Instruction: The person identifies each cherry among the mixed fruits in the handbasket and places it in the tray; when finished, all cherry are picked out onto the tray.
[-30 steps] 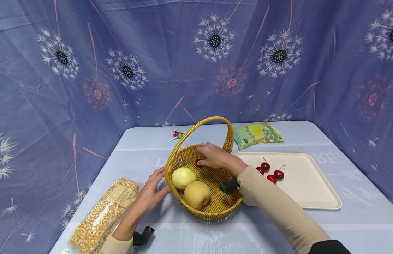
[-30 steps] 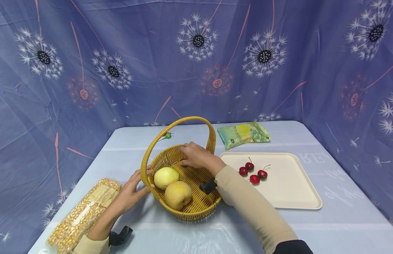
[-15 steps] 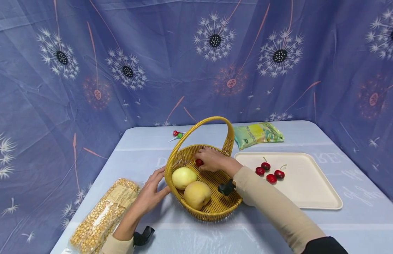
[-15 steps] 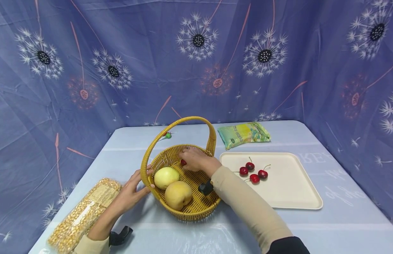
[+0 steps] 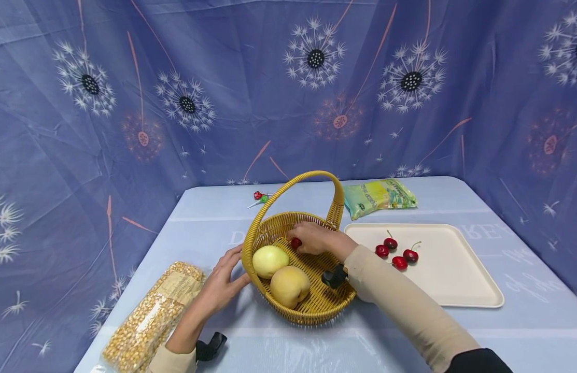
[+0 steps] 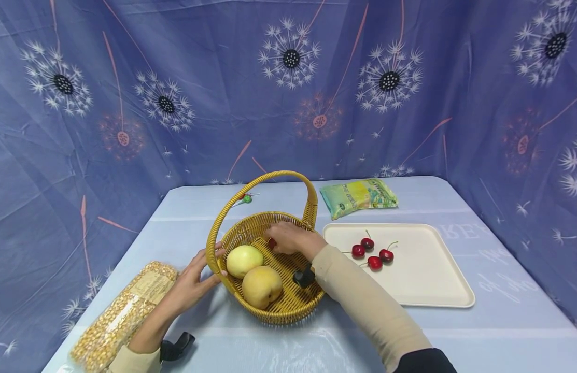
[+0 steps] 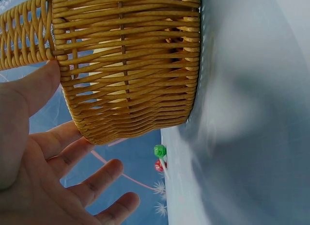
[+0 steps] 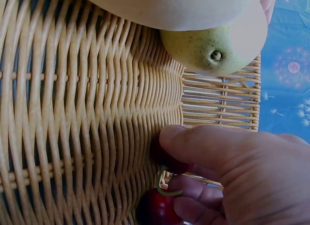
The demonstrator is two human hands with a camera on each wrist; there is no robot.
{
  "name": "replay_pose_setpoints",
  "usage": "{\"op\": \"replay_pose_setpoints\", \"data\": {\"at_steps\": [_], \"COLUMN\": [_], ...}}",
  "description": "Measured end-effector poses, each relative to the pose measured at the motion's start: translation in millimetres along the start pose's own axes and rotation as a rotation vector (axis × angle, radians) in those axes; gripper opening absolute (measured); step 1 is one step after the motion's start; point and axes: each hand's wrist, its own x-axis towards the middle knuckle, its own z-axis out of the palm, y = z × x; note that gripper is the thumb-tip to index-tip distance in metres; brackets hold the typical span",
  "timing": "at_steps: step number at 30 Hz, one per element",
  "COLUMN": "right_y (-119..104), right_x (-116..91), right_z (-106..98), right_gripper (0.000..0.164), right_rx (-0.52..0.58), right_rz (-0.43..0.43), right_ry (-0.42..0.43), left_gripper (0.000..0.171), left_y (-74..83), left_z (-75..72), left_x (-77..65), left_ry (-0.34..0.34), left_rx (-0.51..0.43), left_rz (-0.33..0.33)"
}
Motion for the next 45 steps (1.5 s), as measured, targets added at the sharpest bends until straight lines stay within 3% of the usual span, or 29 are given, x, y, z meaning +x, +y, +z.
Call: {"op": "replay_pose_setpoints", "data": {"at_steps": [17,28,32,45], "right_y": [0,-10,-14,-21], "right_x": [-2,-13,-21,-52], "right_z": [1,-25,-33,-55], "right_gripper": [0.025,0.031,0.030,0.032], "right_rx": [0.005,0.143,0.152,0.175], "right_rz": [-0.011,0.044,0.037,0.013], "right_ry": [-0.005,0.049,0.086,0.235], "left_gripper": [0.056,0.055,0.057,0.059], "left_y": [1.2,1.2,2.2,1.7], "left_z": [-0.3,0.5,-0.5,-0.1], "left_x": [-0.5,-1.0,-0.7,-0.4], "left_ry": [-0.010,0.011,-0.004,-0.001], "left_rx": [-0.011,-0.008,-0.015,0.003], "left_rz": [-0.011,0.016,-0.011,-0.005]}}
